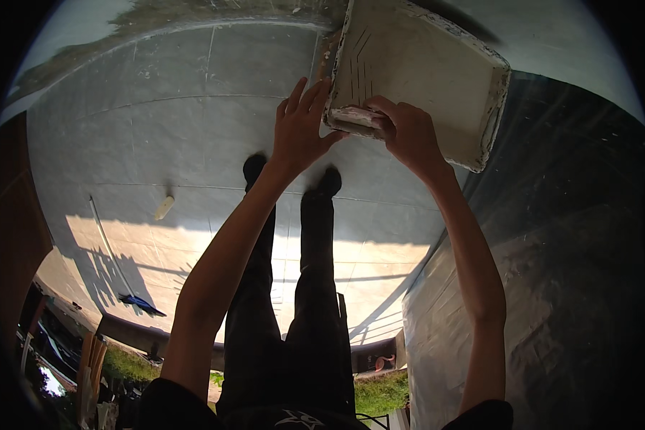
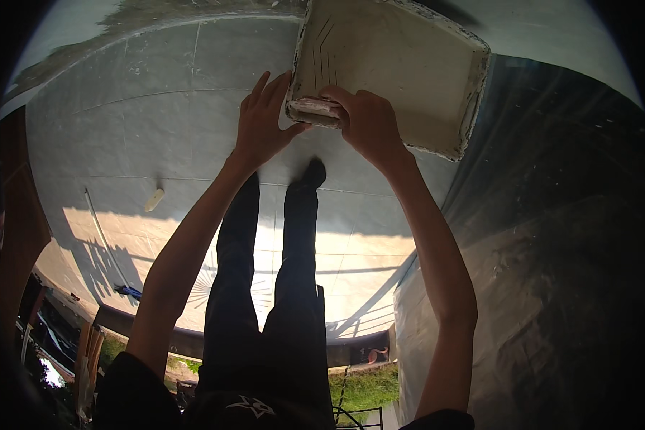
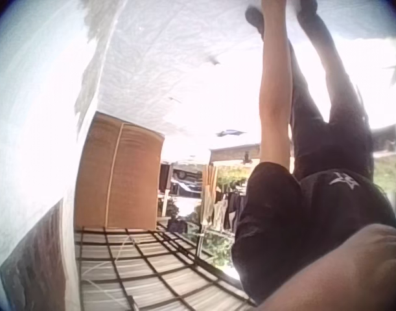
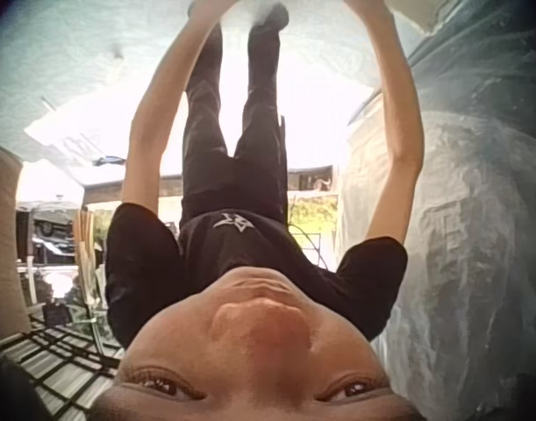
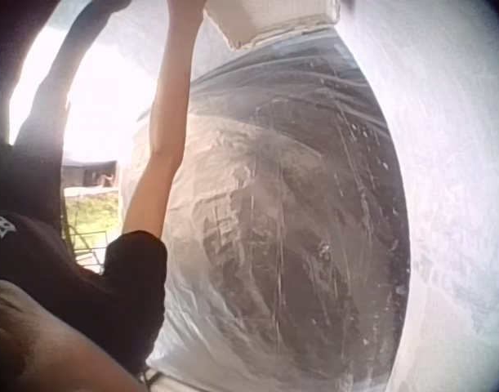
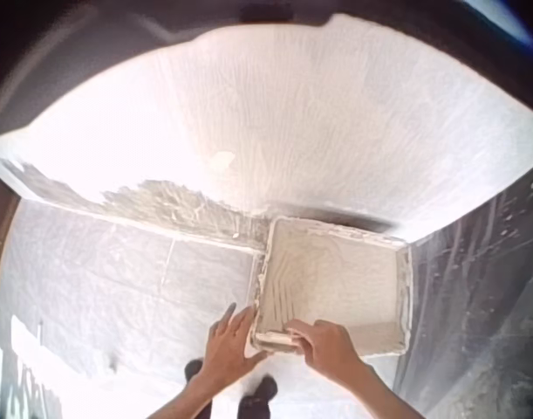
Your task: The person applies plaster to a wall using a putty knife, taking the plaster from a bucket and spreading it onto the wall.
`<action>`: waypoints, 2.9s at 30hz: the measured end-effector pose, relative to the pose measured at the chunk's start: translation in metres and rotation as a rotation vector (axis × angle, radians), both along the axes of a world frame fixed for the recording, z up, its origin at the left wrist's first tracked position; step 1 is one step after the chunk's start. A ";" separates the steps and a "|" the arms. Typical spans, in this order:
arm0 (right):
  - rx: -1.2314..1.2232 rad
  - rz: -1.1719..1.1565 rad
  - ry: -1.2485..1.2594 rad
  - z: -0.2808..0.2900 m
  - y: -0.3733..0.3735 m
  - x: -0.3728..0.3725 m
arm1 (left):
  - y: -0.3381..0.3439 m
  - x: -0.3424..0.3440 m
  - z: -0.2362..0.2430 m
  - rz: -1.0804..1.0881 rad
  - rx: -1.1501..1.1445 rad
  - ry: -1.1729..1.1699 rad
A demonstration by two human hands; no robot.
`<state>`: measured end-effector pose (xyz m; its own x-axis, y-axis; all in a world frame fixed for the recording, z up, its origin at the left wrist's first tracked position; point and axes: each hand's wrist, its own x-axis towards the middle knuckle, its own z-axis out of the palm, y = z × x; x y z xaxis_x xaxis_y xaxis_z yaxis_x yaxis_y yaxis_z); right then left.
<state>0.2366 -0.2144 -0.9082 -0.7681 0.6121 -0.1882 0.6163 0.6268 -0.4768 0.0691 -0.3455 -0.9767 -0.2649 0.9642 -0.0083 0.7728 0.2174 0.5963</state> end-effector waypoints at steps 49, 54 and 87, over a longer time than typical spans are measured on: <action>-0.423 -0.336 1.299 0.639 0.103 0.007 | 0.156 -0.124 0.662 -0.055 1.259 0.588; -0.331 -0.231 1.306 0.723 0.132 0.007 | 0.187 -0.120 0.720 -0.042 1.329 0.688; 2.148 0.012 0.898 0.859 0.225 -0.115 | 0.287 -0.190 0.827 0.194 1.546 0.892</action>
<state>0.1221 0.0106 -0.0495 -0.2643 -0.6050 0.7511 0.6981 0.4173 0.5818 -0.1205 -0.0582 -0.1495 0.2164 -0.0837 0.9727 0.9761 0.0411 -0.2136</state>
